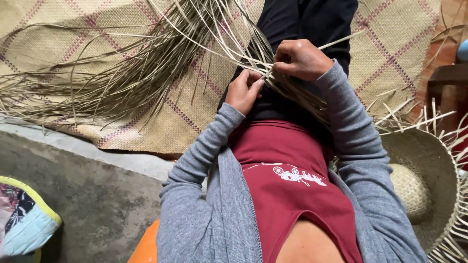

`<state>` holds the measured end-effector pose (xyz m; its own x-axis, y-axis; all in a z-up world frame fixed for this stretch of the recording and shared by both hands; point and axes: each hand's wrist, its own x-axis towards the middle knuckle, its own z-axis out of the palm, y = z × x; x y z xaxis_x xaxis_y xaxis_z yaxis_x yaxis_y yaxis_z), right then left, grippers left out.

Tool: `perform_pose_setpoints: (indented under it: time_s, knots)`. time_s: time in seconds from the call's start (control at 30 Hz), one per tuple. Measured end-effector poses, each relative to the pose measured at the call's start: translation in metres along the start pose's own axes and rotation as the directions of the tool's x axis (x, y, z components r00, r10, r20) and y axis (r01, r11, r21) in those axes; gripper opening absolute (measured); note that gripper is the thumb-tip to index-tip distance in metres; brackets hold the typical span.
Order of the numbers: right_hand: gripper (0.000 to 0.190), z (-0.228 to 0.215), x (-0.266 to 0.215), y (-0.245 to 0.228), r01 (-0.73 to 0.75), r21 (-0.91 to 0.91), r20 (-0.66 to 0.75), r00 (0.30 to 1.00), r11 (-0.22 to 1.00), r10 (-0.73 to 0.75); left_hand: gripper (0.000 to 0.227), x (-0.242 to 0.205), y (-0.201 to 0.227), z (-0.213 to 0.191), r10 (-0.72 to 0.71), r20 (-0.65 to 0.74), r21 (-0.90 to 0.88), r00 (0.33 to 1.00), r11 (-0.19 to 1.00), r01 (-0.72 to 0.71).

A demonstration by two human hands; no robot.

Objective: A person is weaving natural fiber strands together to create a bag or similar craft item while sitting on the floor.

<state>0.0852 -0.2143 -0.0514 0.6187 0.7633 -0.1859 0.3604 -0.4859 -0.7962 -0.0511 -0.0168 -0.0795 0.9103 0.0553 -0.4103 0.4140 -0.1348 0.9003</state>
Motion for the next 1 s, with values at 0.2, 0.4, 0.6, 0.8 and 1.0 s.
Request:
perform_pose_setpoints:
  time_s: [0.2,0.4,0.6,0.8,1.0]
  knots:
    - [0.008,-0.001,0.001,-0.004,0.014,0.001,0.032,0.999,1.000,-0.014,0.016,-0.004,-0.008,0.005,-0.067,-0.032,-0.171,0.997,0.983,0.060]
    - [0.008,-0.002,0.001,-0.006,-0.020,-0.025,0.039,0.999,0.999,0.021,0.015,-0.006,-0.007,0.010,-0.036,-0.060,-0.221,0.998,0.975,0.022]
    - [0.011,-0.002,0.001,-0.006,0.008,-0.034,0.012,1.000,0.999,-0.007,0.015,-0.005,0.000,0.013,-0.042,-0.096,-0.172,0.994,0.985,0.025]
    - [0.012,0.002,-0.003,-0.005,0.000,-0.018,-0.017,1.000,1.000,0.000,0.016,-0.007,-0.003,0.015,-0.028,-0.112,-0.156,0.993,0.988,0.010]
    - [0.012,0.005,-0.004,-0.005,0.002,0.001,-0.024,1.000,1.000,-0.002,0.018,-0.007,-0.001,0.019,-0.006,-0.166,-0.057,0.986,0.998,-0.004]
